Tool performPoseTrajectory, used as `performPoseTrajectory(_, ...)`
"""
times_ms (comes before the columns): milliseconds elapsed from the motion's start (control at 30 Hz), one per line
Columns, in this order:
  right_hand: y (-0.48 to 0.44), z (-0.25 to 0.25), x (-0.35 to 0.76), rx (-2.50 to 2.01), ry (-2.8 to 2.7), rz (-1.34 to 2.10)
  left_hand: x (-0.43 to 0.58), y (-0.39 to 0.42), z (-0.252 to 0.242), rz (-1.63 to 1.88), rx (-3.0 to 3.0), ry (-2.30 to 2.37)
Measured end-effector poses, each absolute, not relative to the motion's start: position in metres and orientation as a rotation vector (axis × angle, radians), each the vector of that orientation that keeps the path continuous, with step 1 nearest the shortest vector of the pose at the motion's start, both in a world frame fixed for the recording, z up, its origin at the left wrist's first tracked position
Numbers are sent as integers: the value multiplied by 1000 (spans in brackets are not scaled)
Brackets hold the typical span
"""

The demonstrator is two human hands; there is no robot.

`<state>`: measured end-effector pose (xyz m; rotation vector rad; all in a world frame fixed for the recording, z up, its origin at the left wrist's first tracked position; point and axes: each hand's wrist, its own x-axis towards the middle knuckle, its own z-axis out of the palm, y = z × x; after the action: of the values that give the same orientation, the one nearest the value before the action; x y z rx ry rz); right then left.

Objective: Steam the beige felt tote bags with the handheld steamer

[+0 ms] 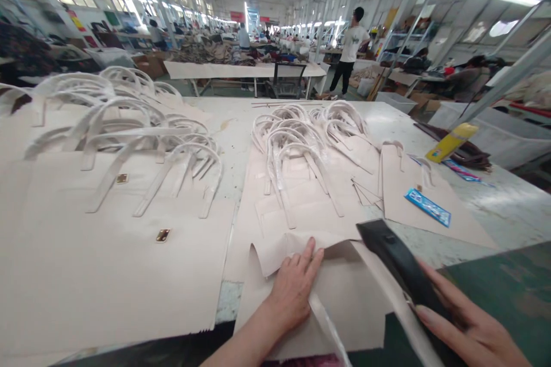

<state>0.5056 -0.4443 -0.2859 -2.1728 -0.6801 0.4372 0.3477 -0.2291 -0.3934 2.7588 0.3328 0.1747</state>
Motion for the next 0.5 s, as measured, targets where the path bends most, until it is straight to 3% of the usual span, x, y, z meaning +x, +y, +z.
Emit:
performPoseTrajectory(200,-412,-298,501,-2011,-630,882,344,-228,-385,-3,2918,349)
performPoseTrajectory(500,-399,-308,504,-1795,-612,951,342,-218,-382,114,2931,257)
